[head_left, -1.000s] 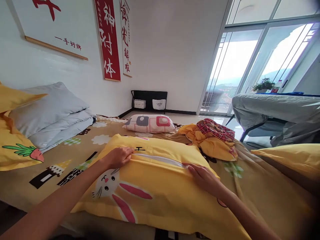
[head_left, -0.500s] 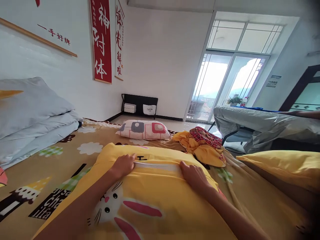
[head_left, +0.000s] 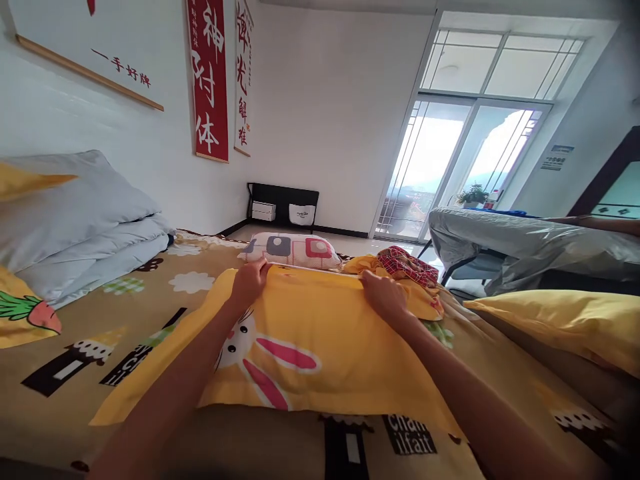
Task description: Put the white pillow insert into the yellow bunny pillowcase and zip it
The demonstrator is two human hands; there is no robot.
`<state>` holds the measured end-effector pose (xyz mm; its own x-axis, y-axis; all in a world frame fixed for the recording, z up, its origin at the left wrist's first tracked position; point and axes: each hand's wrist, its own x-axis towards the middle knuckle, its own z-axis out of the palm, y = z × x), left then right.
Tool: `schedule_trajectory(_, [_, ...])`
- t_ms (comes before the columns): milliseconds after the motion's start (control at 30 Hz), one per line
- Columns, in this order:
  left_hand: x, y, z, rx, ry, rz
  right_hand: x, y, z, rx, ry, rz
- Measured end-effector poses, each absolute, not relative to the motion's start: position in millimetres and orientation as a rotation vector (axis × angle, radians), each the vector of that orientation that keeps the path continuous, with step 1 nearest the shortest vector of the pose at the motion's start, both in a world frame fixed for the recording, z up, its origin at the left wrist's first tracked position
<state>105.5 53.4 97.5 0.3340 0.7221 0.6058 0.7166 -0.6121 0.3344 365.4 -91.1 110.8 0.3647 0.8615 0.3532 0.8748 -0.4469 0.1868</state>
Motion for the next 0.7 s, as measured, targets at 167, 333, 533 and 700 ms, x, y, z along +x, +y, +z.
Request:
schedule_trajectory(167, [103, 46, 124, 2.512, 1.250, 1.563, 378, -95, 135, -2.423, -1.626, -0.802])
schedule_trajectory(333, [101, 45, 133, 2.512, 1.188, 1.686, 373, -92, 130, -2.324, -1.563, -0.869])
schedule_trajectory(533, [91, 48, 124, 2.579, 1.197, 1.596, 375, -89, 122, -2.276, -1.677, -0.753])
schedule_trajectory(700, [85, 63, 92, 2.657, 1.159, 1.004, 392, -84, 60, -2.160, -1.688, -0.571])
